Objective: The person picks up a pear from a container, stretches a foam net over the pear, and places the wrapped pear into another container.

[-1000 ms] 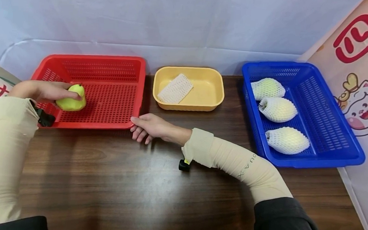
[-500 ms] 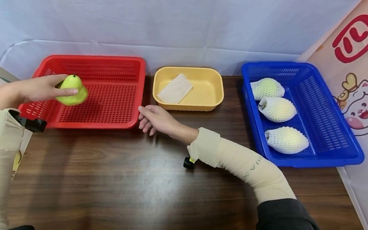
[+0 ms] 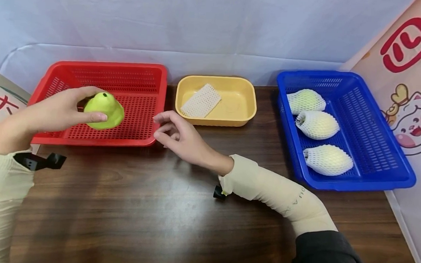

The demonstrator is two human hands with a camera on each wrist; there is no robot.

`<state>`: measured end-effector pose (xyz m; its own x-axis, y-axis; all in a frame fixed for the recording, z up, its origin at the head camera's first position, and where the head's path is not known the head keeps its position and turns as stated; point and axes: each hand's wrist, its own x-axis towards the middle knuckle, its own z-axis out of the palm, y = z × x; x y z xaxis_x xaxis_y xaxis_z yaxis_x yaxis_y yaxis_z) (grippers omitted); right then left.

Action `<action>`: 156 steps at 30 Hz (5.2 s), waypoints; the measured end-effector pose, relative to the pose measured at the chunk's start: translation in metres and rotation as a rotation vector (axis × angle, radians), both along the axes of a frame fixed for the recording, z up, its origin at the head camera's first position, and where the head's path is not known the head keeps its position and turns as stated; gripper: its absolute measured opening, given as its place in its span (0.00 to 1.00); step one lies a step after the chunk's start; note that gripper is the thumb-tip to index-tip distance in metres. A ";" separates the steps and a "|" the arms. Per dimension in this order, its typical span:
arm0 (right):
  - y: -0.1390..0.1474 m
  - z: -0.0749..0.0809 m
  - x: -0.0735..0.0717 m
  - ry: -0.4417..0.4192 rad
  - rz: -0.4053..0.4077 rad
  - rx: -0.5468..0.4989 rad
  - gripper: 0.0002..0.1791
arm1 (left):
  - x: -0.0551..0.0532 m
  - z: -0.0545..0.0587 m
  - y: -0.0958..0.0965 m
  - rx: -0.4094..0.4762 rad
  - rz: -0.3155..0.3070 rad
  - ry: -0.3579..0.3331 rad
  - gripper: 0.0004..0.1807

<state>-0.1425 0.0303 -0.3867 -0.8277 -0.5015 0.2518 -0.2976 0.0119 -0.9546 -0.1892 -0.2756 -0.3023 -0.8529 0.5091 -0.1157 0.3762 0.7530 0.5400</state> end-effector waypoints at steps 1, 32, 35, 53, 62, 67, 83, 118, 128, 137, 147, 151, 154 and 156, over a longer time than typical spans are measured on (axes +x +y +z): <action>0.001 0.001 0.002 0.024 0.004 -0.001 0.22 | 0.004 0.001 0.006 0.009 0.006 0.012 0.26; 0.021 0.005 0.021 0.074 0.005 -0.018 0.44 | 0.065 -0.034 0.105 0.390 0.176 0.056 0.32; 0.024 0.003 0.023 0.071 -0.013 -0.008 0.43 | 0.070 -0.041 0.111 0.428 0.190 0.045 0.32; 0.065 -0.017 0.029 0.032 -0.019 0.090 0.40 | 0.082 -0.084 0.126 0.488 -0.047 0.061 0.43; 0.093 -0.023 0.029 0.032 0.018 0.281 0.39 | 0.088 -0.113 0.156 0.504 -0.023 0.101 0.41; 0.109 -0.028 0.030 0.025 -0.006 0.385 0.39 | 0.085 -0.125 0.174 0.469 -0.013 0.071 0.40; 0.155 -0.056 0.042 -0.024 -0.072 0.502 0.38 | 0.073 -0.151 0.225 0.318 -0.081 -0.011 0.38; 0.161 -0.047 0.044 0.045 -0.037 0.730 0.40 | 0.071 -0.157 0.236 0.247 -0.069 -0.082 0.38; 0.166 -0.020 0.050 0.046 -0.073 0.746 0.34 | 0.070 -0.156 0.235 0.238 -0.067 -0.090 0.38; 0.173 0.029 0.051 0.047 -0.079 0.699 0.27 | 0.070 -0.155 0.235 0.228 -0.070 -0.095 0.38; 0.171 0.081 0.021 0.071 -0.084 0.762 0.20 | 0.070 -0.153 0.235 0.238 -0.078 -0.095 0.39; 0.164 0.089 -0.002 0.086 -0.094 0.805 0.20 | 0.070 -0.154 0.235 0.256 -0.078 -0.093 0.39; 0.158 0.091 -0.020 0.078 -0.097 0.846 0.20 | 0.070 -0.155 0.235 0.263 -0.084 -0.085 0.40; 0.155 0.091 -0.033 0.058 -0.092 0.875 0.20 | 0.070 -0.156 0.235 0.266 -0.090 -0.079 0.41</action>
